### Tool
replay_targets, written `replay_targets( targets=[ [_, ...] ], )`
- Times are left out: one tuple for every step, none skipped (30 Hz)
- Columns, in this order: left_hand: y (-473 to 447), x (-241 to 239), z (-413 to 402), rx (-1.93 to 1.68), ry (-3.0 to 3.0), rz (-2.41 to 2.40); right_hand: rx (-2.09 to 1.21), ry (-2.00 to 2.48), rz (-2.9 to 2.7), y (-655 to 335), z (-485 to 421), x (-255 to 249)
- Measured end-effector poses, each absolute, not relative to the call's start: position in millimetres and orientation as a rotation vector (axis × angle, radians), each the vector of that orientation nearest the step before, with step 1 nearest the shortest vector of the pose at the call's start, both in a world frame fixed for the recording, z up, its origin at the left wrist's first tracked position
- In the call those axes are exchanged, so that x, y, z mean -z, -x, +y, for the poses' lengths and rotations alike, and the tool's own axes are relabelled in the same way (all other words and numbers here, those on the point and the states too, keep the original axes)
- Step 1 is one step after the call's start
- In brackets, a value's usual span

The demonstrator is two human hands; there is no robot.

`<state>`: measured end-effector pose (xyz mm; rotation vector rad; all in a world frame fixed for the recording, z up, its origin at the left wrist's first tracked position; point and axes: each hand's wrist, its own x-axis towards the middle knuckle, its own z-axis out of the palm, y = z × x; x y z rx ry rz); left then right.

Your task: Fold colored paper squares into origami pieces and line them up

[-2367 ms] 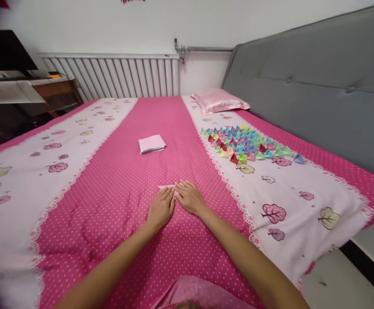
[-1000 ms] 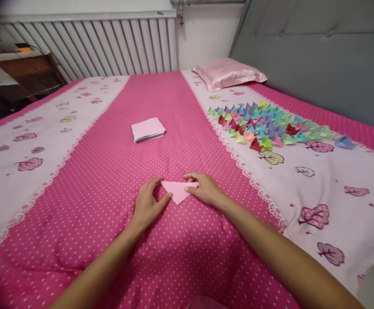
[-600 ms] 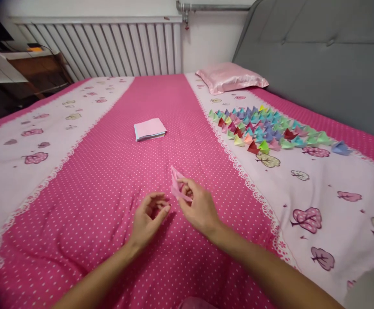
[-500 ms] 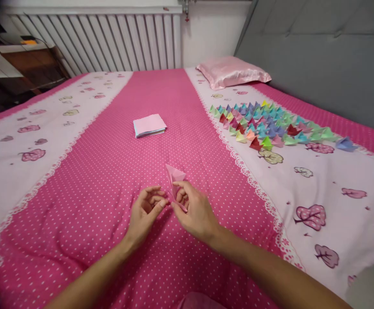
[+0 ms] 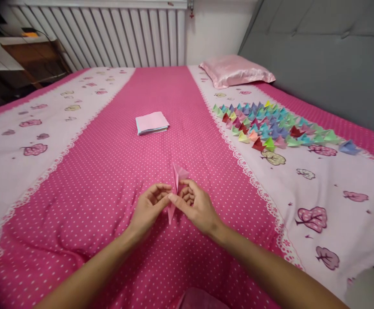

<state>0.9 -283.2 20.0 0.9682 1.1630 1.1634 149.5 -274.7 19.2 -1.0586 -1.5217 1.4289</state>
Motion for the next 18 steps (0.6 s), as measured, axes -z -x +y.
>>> replay_targets(
  targets=[
    [-2, -20, -283, -1.161, -0.965, 1.162, -1.433, 1.059, -1.486, -149, -274, -17],
    [-2, -20, -283, -1.154, -0.961, 1.154, -1.437, 1.051, -1.457, -149, -273, -15],
    [-3, -20, -283, -1.143, -0.957, 1.142, -1.441, 1.039, -1.438, -149, -272, -14],
    [-3, -21, -283, -1.13, -0.952, 1.131, -1.446, 1.026, -1.426, -150, -271, -13],
    [-4, -21, -283, -1.116, -0.949, 1.125, -1.45, 1.016, -1.419, -150, -271, -12],
    [-4, -22, -283, -1.105, -0.948, 1.12, -1.452, 1.011, -1.421, -150, -270, -11],
    [-4, -22, -283, -1.097, -0.948, 1.117, -1.448, 1.01, -1.431, -151, -270, -11],
    [-4, -21, -283, -1.094, -0.951, 1.121, -1.439, 1.017, -1.448, -151, -270, -11],
    [-4, -20, -283, -1.101, -0.959, 1.134, -1.42, 1.036, -1.47, -152, -270, -12],
    [-4, -18, -283, -1.113, -0.975, 1.155, -1.386, 1.07, -1.498, -152, -270, -12],
    [-4, -15, -283, -1.13, -1.001, 1.187, -1.329, 1.119, -1.531, -153, -269, -13],
    [-3, -12, -283, -1.146, -1.035, 1.227, -1.242, 1.183, -1.562, -153, -269, -14],
    [-3, -10, -283, -1.156, -1.074, 1.268, -1.128, 1.259, -1.582, -154, -268, -15],
    [-3, -7, -283, -1.159, -1.113, 1.301, -1.002, 1.334, -1.588, -155, -266, -16],
    [-2, -5, -283, -1.153, -1.146, 1.324, -0.883, 1.393, -1.579, -156, -264, -16],
    [-2, -4, -283, -1.143, -1.171, 1.341, -0.792, 1.427, -1.56, -158, -262, -17],
    [-2, -4, -284, -1.134, -1.188, 1.355, -0.741, 1.435, -1.542, -159, -259, -17],
    [-2, -4, -284, -1.125, -1.2, 1.366, -0.737, 1.422, -1.535, -161, -256, -17]
  ],
)
